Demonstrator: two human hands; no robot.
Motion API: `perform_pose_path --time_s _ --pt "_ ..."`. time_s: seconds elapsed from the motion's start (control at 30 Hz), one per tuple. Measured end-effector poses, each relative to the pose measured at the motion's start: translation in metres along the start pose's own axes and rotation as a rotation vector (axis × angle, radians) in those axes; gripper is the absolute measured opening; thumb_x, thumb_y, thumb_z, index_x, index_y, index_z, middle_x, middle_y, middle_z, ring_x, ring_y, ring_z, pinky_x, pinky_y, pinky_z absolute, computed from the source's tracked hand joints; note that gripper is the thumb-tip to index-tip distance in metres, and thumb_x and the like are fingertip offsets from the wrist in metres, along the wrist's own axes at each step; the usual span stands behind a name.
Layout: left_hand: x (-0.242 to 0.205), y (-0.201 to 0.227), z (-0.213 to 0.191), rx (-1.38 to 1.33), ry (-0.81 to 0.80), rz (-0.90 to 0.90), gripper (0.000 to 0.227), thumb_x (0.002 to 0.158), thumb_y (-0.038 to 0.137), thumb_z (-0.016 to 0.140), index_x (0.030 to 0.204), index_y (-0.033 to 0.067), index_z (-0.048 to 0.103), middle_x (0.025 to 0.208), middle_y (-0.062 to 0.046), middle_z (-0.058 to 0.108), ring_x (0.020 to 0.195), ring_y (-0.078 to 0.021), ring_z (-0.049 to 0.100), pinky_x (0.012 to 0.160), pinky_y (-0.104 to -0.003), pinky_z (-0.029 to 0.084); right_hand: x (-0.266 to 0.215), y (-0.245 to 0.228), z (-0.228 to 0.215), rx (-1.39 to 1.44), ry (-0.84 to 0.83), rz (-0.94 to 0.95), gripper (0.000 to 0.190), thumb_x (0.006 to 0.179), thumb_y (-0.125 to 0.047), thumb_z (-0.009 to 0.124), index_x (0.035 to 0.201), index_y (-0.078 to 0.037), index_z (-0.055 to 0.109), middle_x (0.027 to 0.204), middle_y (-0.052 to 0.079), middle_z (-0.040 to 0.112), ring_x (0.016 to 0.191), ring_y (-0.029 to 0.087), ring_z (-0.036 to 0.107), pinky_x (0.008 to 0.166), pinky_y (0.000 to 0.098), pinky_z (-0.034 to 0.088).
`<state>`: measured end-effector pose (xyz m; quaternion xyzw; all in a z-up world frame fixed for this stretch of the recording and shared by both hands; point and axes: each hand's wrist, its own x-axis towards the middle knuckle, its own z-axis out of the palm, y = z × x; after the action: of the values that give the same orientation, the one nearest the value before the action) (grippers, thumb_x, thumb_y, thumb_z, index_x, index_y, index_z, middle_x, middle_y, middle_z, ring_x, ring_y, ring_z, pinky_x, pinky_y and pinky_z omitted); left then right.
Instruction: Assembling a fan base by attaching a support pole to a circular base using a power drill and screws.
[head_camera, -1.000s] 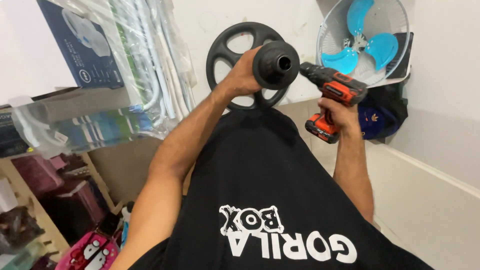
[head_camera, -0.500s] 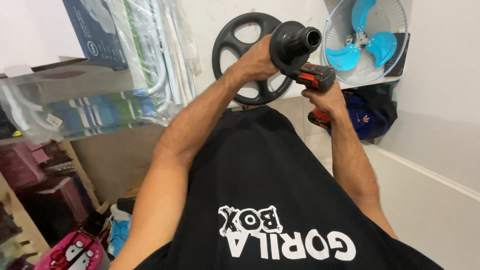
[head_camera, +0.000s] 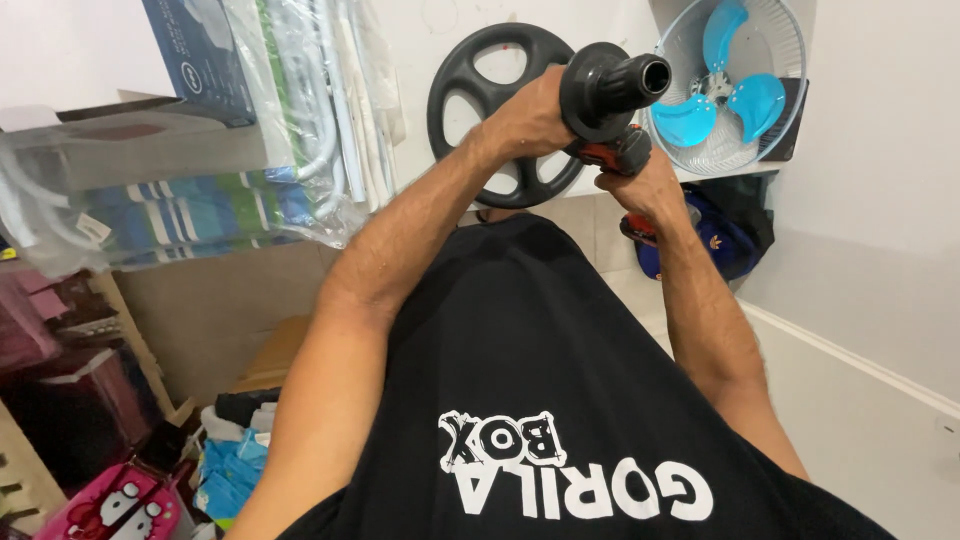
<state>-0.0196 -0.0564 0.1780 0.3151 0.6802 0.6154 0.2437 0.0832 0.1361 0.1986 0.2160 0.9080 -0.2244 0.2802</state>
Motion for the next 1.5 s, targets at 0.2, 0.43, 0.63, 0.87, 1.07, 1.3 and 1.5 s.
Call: perform_pose_path --time_s 0.2,0.43,0.63,0.87,1.07,1.3,1.5 --pt "-0.001 -0.001 0.0 0.014 0.008 -0.07 0.008 0.088 0.014 0.064 0.086 0.0084 0.059 0.074 -0.003 0.065 0.063 -0.0164 0.059 0.056 -0.031 0.054 0.0 -0.011 0.0 -0.005 0.006 0.008 0.035 0.069 -0.015 0.066 0.101 -0.007 0.055 0.092 0.015 0.065 0.075 0.034 0.057 0.06 0.0459 0.045" --pt "0.001 -0.01 0.001 0.056 0.013 0.013 0.011 0.088 0.015 0.064 0.093 0.0077 0.058 0.086 -0.008 0.068 0.074 -0.021 0.064 0.064 -0.035 0.057 0.009 -0.006 0.002 -0.037 -0.03 -0.006 0.021 0.07 -0.014 0.066 0.079 -0.006 0.05 0.072 0.011 0.056 0.06 0.028 0.046 0.051 0.0421 0.037" --pt "-0.003 0.007 -0.007 0.016 -0.005 0.005 0.022 0.087 0.019 0.069 0.105 0.0101 0.062 0.092 -0.007 0.073 0.08 -0.022 0.071 0.071 -0.035 0.06 0.01 -0.009 0.005 -0.077 -0.042 0.0 0.023 0.069 -0.016 0.066 0.081 -0.005 0.051 0.075 0.013 0.059 0.062 0.031 0.048 0.053 0.044 0.038" --pt "-0.002 0.005 -0.007 0.014 -0.004 -0.008 0.026 0.086 0.027 0.073 0.103 0.0105 0.063 0.094 -0.007 0.074 0.082 -0.0224 0.071 0.071 -0.036 0.06 -0.001 -0.024 -0.007 -0.022 -0.025 0.084 0.031 0.068 -0.018 0.068 0.095 -0.006 0.06 0.09 0.014 0.067 0.073 0.034 0.058 0.06 0.0466 0.044" --pt "-0.002 0.004 -0.007 -0.008 -0.019 -0.017 0.022 0.088 0.026 0.07 0.102 0.0103 0.063 0.092 -0.005 0.072 0.081 -0.0206 0.07 0.071 -0.035 0.061 -0.002 -0.026 -0.008 0.023 -0.03 0.065 0.036 0.069 -0.016 0.07 0.101 -0.008 0.056 0.093 0.012 0.063 0.077 0.031 0.056 0.064 0.0446 0.045" --pt "-0.004 0.009 -0.008 -0.03 -0.019 0.013 0.023 0.087 0.025 0.074 0.102 0.0112 0.063 0.091 -0.005 0.072 0.079 -0.0201 0.069 0.071 -0.034 0.06 0.003 -0.024 -0.008 0.005 -0.021 0.105 0.037 0.069 -0.017 0.07 0.103 -0.009 0.059 0.102 0.011 0.067 0.085 0.031 0.06 0.068 0.0449 0.046" --pt "-0.002 0.002 -0.006 -0.018 -0.016 0.019 0.021 0.088 0.022 0.073 0.101 0.0102 0.062 0.089 -0.004 0.071 0.079 -0.0194 0.069 0.07 -0.034 0.061 0.001 -0.026 -0.008 0.033 -0.034 0.1 0.032 0.071 -0.016 0.07 0.1 -0.009 0.06 0.096 0.011 0.066 0.08 0.028 0.057 0.065 0.0434 0.045"
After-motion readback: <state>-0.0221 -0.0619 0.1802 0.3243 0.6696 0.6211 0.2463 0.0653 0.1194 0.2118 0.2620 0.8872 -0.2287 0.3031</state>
